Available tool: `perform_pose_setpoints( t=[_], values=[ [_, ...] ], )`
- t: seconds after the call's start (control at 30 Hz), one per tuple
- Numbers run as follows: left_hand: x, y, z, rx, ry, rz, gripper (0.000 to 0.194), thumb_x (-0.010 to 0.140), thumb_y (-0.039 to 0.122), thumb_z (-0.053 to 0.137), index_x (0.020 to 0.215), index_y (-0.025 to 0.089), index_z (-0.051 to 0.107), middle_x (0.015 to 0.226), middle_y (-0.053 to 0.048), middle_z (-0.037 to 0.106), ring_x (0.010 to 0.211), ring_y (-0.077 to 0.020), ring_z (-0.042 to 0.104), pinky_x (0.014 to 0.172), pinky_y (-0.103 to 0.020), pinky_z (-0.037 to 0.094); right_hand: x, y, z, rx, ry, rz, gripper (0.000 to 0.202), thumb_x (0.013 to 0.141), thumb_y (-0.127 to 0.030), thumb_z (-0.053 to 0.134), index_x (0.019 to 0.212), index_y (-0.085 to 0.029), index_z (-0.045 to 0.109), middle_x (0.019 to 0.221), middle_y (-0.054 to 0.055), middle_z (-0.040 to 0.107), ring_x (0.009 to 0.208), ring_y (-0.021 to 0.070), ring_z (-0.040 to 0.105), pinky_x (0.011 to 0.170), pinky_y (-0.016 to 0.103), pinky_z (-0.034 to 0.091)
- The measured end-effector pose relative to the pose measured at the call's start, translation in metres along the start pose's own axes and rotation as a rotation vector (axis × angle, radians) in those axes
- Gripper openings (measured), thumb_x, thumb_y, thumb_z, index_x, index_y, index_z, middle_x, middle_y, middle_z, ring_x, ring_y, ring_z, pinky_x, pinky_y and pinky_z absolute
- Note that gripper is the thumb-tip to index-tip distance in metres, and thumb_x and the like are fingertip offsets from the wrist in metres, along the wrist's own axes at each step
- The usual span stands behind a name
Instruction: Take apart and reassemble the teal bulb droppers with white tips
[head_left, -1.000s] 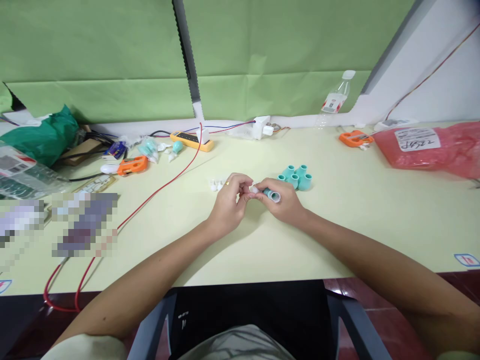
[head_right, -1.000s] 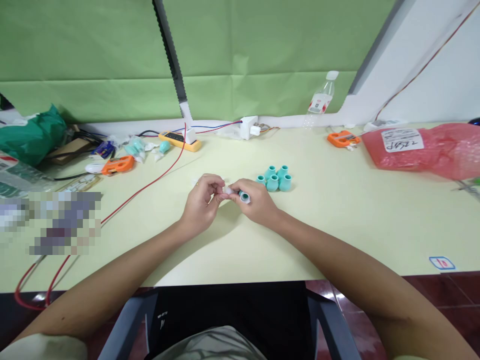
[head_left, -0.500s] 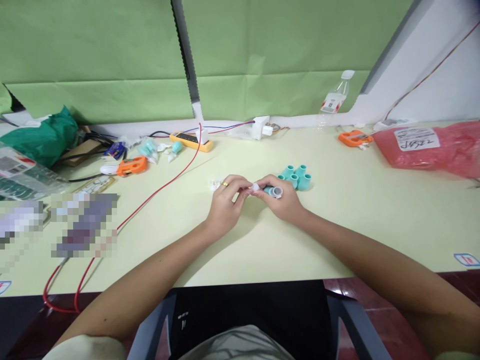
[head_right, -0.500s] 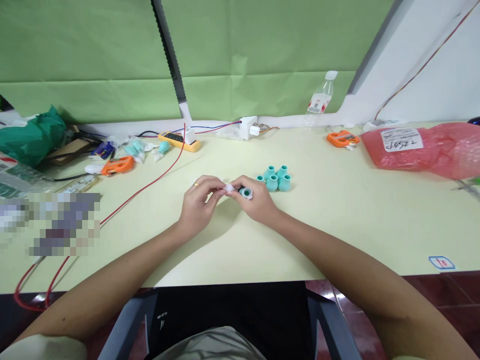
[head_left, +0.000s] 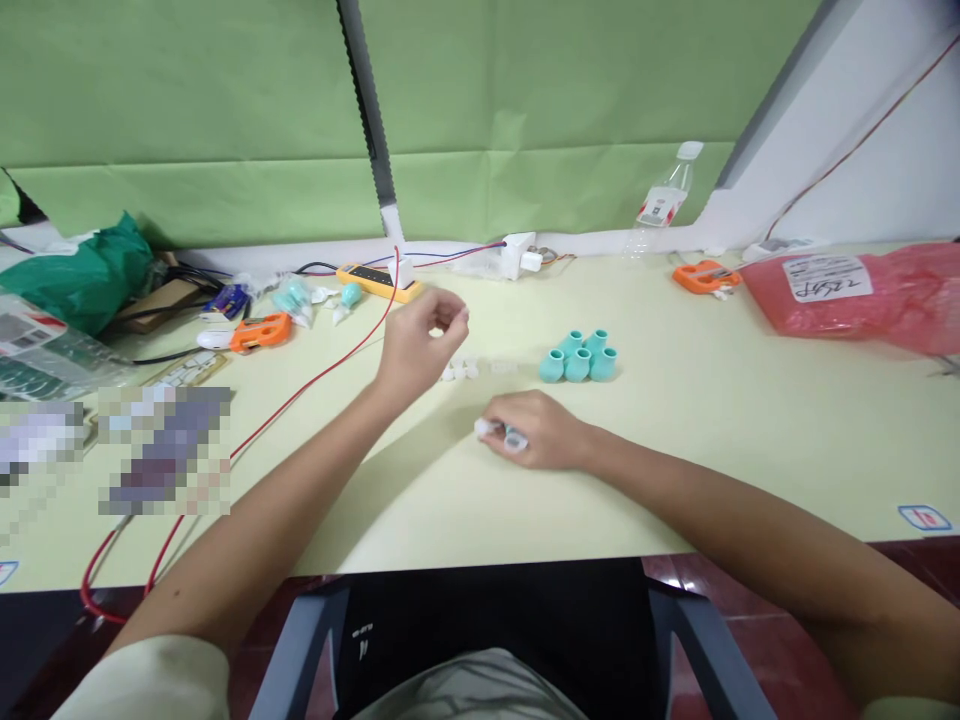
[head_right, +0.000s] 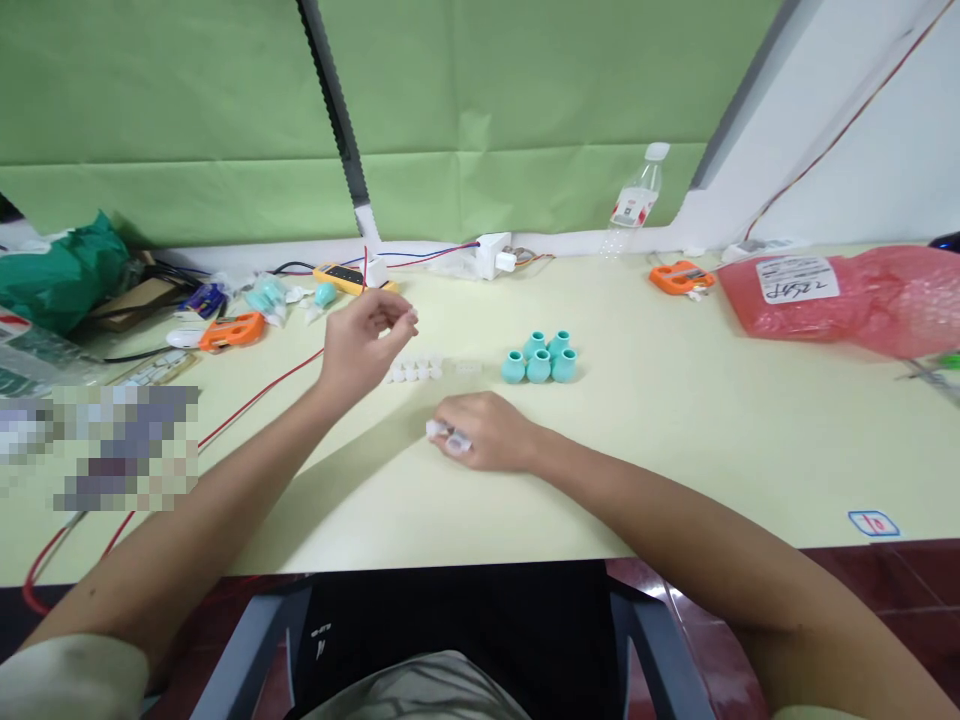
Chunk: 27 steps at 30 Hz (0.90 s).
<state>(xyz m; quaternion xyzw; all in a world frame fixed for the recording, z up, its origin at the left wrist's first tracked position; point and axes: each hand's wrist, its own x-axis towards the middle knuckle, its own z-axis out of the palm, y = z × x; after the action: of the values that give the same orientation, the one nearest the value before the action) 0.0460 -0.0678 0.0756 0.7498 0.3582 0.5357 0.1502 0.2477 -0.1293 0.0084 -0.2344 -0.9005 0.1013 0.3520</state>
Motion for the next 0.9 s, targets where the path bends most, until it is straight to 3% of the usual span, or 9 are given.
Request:
perform_pose_setpoints(
  t=[0.07, 0.17, 0.27, 0.33, 0.53, 0.9],
  values=[
    [0.024, -0.007, 0.002, 0.035, -0.136, -0.012, 0.006, 0.087, 0.019, 0.063, 0.092, 0.017, 0.066, 0.082, -0.002, 0.070, 0.074, -0.0128, 0.066, 0.072, -0.026, 0.055, 0.001, -0.006, 0.005, -0.062, -0.086, -0.089, 0.012, 0.098, -0.029, 0.056, 0.091, -0.019, 0.059, 0.077, 0.004, 0.066, 0.068, 0.0169, 0.059, 0.063, 0.030, 0.043],
    [0.047, -0.014, 0.016, 0.129, -0.429, -0.006, 0.010, 0.083, 0.016, 0.063, 0.089, 0.015, 0.071, 0.081, -0.003, 0.073, 0.073, -0.0133, 0.066, 0.073, -0.026, 0.053, 0.002, -0.010, 0.008, -0.095, -0.127, -0.106, 0.014, 0.099, -0.028, 0.054, 0.090, -0.019, 0.059, 0.077, 0.004, 0.064, 0.069, 0.0172, 0.057, 0.063, 0.031, 0.041],
    [0.054, -0.018, 0.037, 0.200, -0.674, 0.038, 0.013, 0.081, 0.015, 0.063, 0.085, 0.015, 0.076, 0.083, -0.004, 0.076, 0.075, -0.0141, 0.067, 0.072, -0.026, 0.051, 0.001, -0.005, 0.004, -0.086, -0.139, -0.073, 0.014, 0.099, -0.029, 0.055, 0.089, -0.019, 0.059, 0.078, 0.004, 0.065, 0.070, 0.0172, 0.057, 0.064, 0.031, 0.042],
    [0.053, -0.019, 0.051, 0.228, -0.778, 0.051, 0.017, 0.080, 0.014, 0.062, 0.084, 0.016, 0.078, 0.084, -0.004, 0.077, 0.076, -0.0148, 0.067, 0.073, -0.026, 0.050, -0.001, -0.001, 0.002, -0.075, -0.142, -0.050, 0.015, 0.099, -0.030, 0.055, 0.089, -0.019, 0.059, 0.079, 0.004, 0.065, 0.071, 0.0176, 0.058, 0.065, 0.031, 0.043],
    [0.052, -0.020, 0.077, 0.245, -0.896, -0.011, 0.023, 0.077, 0.011, 0.061, 0.085, 0.018, 0.082, 0.086, -0.004, 0.079, 0.076, -0.0158, 0.069, 0.070, -0.026, 0.051, -0.002, 0.003, 0.000, -0.026, -0.147, -0.041, 0.010, 0.097, -0.027, 0.057, 0.090, -0.020, 0.060, 0.083, 0.004, 0.069, 0.075, 0.0181, 0.062, 0.067, 0.032, 0.044],
    [0.052, -0.016, 0.088, 0.341, -0.972, -0.039, 0.028, 0.070, 0.005, 0.060, 0.083, 0.017, 0.082, 0.084, -0.005, 0.079, 0.073, -0.0162, 0.068, 0.065, -0.026, 0.049, 0.000, 0.002, -0.002, 0.049, -0.156, -0.005, 0.006, 0.095, -0.025, 0.060, 0.091, -0.020, 0.061, 0.085, 0.004, 0.071, 0.077, 0.0179, 0.065, 0.069, 0.031, 0.047]
  ],
)
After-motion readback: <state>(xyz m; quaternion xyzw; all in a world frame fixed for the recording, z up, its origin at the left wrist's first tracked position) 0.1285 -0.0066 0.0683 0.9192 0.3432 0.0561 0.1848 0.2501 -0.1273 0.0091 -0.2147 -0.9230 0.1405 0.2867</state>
